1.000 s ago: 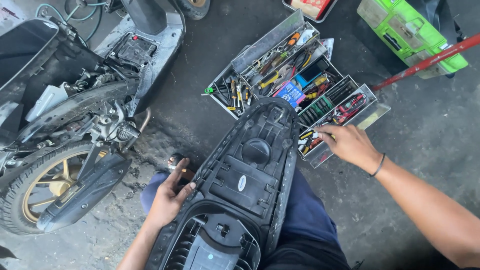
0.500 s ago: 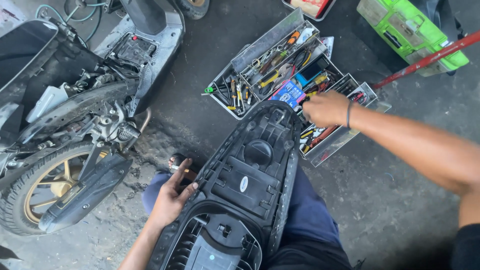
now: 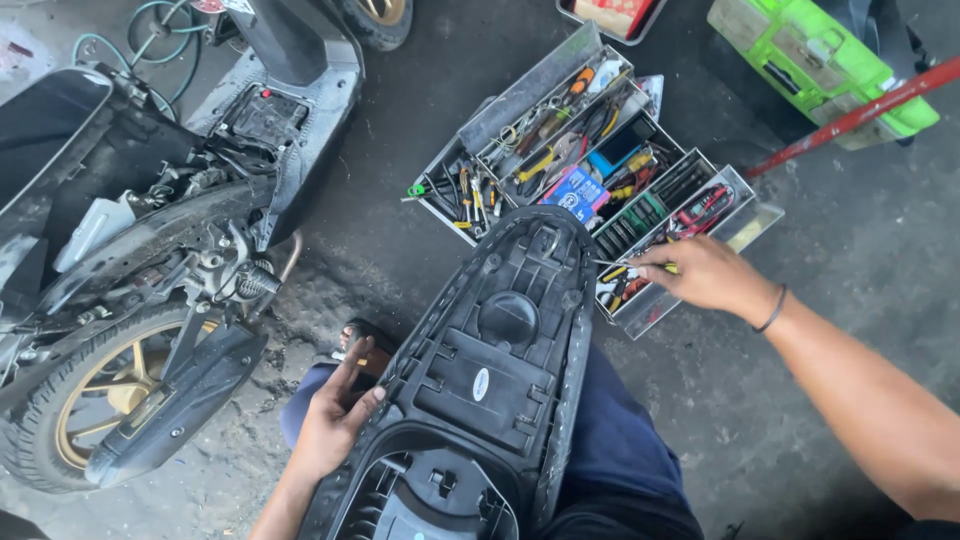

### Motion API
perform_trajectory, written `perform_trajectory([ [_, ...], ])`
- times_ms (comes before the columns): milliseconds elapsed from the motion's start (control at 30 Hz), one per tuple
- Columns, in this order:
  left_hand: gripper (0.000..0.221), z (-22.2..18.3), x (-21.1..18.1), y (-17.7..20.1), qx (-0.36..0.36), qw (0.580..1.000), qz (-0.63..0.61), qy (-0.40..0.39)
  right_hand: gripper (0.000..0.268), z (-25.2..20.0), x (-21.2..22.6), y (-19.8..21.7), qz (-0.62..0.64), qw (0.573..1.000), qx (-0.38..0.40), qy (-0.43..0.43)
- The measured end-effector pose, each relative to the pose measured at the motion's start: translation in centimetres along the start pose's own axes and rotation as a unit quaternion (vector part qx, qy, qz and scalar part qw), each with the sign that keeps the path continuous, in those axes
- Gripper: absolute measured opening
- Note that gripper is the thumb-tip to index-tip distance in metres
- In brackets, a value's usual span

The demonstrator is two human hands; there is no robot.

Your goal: Using a screwdriver to remove fasteners from the underside of a motorcycle seat base for repair or reupholstering.

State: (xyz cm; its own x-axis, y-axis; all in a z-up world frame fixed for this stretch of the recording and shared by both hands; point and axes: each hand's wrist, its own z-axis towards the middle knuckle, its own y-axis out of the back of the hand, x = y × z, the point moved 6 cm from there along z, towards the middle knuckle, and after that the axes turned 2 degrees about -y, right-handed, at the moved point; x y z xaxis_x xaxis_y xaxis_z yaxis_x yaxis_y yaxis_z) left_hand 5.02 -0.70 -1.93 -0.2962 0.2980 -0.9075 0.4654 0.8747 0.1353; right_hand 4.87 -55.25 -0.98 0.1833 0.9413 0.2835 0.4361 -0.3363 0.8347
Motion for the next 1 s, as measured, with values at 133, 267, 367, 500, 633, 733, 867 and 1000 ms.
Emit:
perform_trajectory([
  [133, 0.082, 0.1, 1.3, 0.1, -0.008, 1.0, 0.0, -0.003, 0.034, -0.7, 1.3, 1.2, -0.044, 0.998, -0.036, 0.03],
  [267, 0.082, 0.5, 0.9, -0.1, -0.014, 1.0, 0.014, -0.004, 0.037, 1.7, 1.2, 0.3, -0.122, 0.991, -0.034, 0.043],
  [367, 0.081, 0.4, 0.2, -0.3, -0.01, 1.0, 0.015, -0.007, 0.034, 2.1, 2.7, 1.1, -0.124, 0.992, -0.014, 0.035],
  [500, 0.083, 0.7, 0.6, -0.5, 0.006, 0.999, 0.034, -0.001, 0.029, 3.0, 4.0, 0.5, -0.226, 0.974, -0.001, 0.017],
  [633, 0.083, 1.2, 0.7, -0.3, 0.003, 0.999, 0.035, -0.012, 0.031, 6.7, 1.6, -1.7, -0.276, 0.954, -0.036, 0.108],
  [733, 0.083, 0.6, 0.5, -0.7, 0.01, 0.999, 0.052, 0.004, 0.03, 7.8, 2.7, 0.8, -0.32, 0.894, -0.097, 0.299],
  [867, 0.083, 1.7, 1.2, 0.3, -0.026, 1.0, -0.012, -0.005, 0.037, 9.1, -2.3, 1.8, 0.063, 0.986, 0.147, 0.056],
  [1000, 0.085, 0.5, -0.5, 0.4, -0.012, 1.0, 0.012, 0.021, 0.039, 8.0, -6.6, -3.3, 0.25, 0.965, 0.055, 0.046],
])
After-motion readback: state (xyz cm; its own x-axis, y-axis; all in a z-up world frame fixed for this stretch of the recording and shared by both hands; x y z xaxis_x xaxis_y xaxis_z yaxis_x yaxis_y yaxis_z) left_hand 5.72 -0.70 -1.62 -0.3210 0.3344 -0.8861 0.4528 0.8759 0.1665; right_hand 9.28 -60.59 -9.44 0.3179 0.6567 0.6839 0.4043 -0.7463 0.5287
